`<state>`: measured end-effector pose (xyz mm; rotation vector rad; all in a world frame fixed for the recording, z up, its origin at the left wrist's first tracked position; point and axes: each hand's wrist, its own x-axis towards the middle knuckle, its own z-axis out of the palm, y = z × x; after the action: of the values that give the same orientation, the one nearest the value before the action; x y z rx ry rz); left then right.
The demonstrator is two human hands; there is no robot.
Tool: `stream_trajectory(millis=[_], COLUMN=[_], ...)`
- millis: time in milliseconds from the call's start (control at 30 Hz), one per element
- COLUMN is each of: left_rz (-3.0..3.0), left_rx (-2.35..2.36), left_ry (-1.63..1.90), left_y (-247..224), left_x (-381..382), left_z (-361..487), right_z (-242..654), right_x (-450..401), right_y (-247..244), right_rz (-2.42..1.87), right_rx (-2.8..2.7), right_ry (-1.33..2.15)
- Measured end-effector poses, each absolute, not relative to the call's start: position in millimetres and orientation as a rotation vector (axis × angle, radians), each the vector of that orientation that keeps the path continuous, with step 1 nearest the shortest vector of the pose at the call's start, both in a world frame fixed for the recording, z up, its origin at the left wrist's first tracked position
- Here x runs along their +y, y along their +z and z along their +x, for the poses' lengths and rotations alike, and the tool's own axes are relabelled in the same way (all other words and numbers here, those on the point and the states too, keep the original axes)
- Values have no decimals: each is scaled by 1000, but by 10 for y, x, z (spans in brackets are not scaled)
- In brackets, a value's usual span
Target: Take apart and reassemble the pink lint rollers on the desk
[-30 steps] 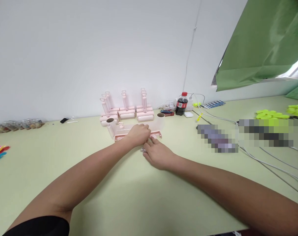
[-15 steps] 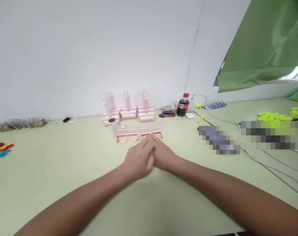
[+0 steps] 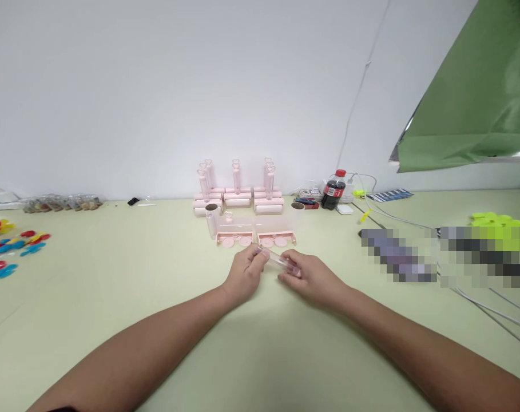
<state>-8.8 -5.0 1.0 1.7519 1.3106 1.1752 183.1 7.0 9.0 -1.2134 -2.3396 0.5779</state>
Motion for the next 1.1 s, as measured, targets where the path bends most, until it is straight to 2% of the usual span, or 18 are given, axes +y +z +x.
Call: stream_trajectory(millis=[100,200,433,533,633,867,1100], left_rz=[1673,1676,1540,1271,1158,1368,2047], left_rx=[1200,1066,902,872,844,896,1163], left_ry=[1213,1088,923,901,961,1000,908], left_y=[4,-15,-28,-39,-50,-57,-51], left_x=[-12,-21,-80,-32,23,-29,-126], left_z=[-120,-103,-36,-45,-57,-24,49], right_z=[1882,1844,1788,1807,1802,1832,1803], right_x=[123,94,24,36,22,41,21], right_y=[94,81,-3,-17,3,28,56], right_rz=[-1316,-1290,-948,-740,-755,-878,-811], right_rx=[-2362,-2383,-2440,-2489,-2415,-2137,-2176], right_ry=[599,637,728,624,539,673,697])
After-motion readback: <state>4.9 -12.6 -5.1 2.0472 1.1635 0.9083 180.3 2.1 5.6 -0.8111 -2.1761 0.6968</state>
